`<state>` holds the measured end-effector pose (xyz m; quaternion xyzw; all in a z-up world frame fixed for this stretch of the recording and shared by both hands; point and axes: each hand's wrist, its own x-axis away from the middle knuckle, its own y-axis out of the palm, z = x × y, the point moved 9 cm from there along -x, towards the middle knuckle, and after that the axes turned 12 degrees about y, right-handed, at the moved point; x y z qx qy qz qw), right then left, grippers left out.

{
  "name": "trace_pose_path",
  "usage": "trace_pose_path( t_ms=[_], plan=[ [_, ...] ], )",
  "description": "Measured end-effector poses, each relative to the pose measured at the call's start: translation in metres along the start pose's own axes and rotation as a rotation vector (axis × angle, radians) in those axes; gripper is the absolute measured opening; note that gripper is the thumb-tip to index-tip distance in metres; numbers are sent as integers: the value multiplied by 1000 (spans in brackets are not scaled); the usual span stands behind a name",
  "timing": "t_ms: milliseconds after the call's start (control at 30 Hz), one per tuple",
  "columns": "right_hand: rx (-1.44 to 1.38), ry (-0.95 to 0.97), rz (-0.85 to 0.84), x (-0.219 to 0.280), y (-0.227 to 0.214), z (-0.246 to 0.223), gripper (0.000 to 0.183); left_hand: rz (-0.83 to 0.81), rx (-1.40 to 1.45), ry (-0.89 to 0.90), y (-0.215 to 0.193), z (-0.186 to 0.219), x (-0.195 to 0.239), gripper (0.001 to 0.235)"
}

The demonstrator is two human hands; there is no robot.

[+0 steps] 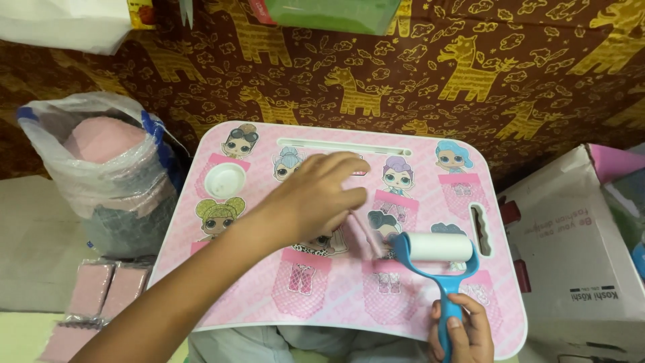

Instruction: The person takes small pink fabric squares from a plastic bag, places them on a pink tray, and uses a blue-handled roller to flatten each piece. They then fold the fabric and wrap it in clear plastic packaging.

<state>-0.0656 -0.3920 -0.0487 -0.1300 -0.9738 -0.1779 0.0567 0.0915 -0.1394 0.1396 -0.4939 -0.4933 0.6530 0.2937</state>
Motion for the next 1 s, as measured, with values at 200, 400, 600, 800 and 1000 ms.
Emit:
trace_pose_path(
  t_ms=[200,400,600,800,1000],
  plan=[
    [-20,-35,-30,1,0,-3,31,-44,35,-108,10,-1,61,18],
    [15,20,-54,1,-28,18,33,-53,-4,-218,57,-4,122,16],
    [58,139,-250,2,-28,25,28,115,-116,-209,54,5,133,39],
    [244,380,-165,-3,17,12,24,203,-175,-198,51,9,138,42],
    [503,412,-401,-28,132,-11,22,259,-214,-268,46,3,150,48]
  ],
)
